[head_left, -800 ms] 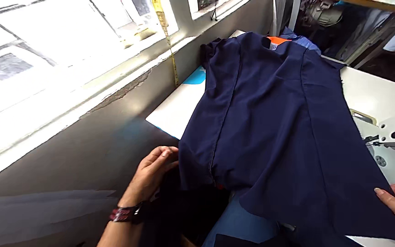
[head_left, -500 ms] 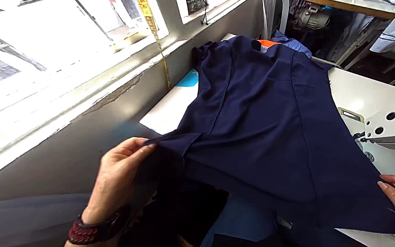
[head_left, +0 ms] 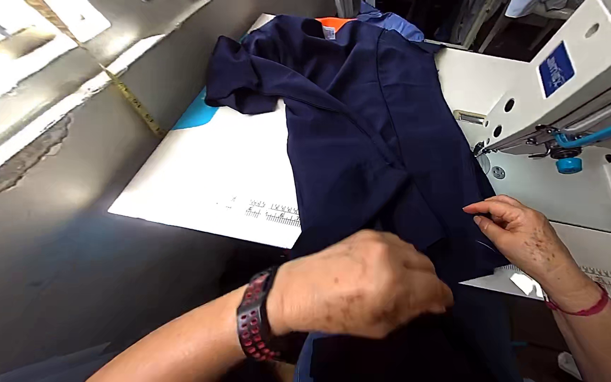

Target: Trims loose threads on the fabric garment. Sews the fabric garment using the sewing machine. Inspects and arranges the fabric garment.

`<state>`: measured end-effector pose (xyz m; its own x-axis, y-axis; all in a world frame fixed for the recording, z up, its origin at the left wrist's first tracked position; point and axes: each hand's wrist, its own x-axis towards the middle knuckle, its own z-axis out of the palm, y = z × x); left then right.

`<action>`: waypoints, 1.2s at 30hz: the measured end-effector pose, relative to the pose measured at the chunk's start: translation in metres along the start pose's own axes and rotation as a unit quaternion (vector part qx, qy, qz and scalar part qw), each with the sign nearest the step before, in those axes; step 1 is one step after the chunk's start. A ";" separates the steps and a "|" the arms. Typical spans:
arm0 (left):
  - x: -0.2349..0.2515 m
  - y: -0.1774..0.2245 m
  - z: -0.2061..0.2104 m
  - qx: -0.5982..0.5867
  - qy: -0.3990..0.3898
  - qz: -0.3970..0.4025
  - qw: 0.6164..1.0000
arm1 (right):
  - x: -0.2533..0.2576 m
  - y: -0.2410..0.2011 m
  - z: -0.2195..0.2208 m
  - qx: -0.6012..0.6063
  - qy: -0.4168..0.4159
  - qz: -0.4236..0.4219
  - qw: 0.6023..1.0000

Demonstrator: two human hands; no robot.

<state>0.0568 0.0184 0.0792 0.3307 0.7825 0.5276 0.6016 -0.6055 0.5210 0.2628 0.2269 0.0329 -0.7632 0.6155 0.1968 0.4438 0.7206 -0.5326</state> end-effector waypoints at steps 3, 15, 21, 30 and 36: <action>0.013 -0.052 -0.048 0.101 0.091 -0.074 0.988 | 0.007 -0.004 0.004 0.013 0.021 0.000 1.000; 0.001 -0.030 -0.026 0.131 -0.132 -0.218 0.958 | 0.010 0.003 0.007 -0.042 0.018 -0.032 0.998; -0.012 -0.032 -0.039 -0.044 -0.144 -0.054 0.987 | 0.011 0.004 0.011 -0.055 0.006 -0.050 0.997; 0.026 -0.144 -0.073 0.176 -0.180 -0.163 0.954 | 0.010 -0.017 0.016 -0.143 0.086 -0.041 0.985; 0.023 -0.153 -0.078 0.209 -0.199 -0.081 0.954 | 0.005 -0.037 0.020 -0.020 0.093 -0.118 0.988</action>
<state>-0.0843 0.1176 0.0638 0.4097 0.9039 0.1226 0.8778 -0.4273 0.2167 0.2329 0.1966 0.0368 -0.7490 0.4749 0.4620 0.2853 0.8606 -0.4219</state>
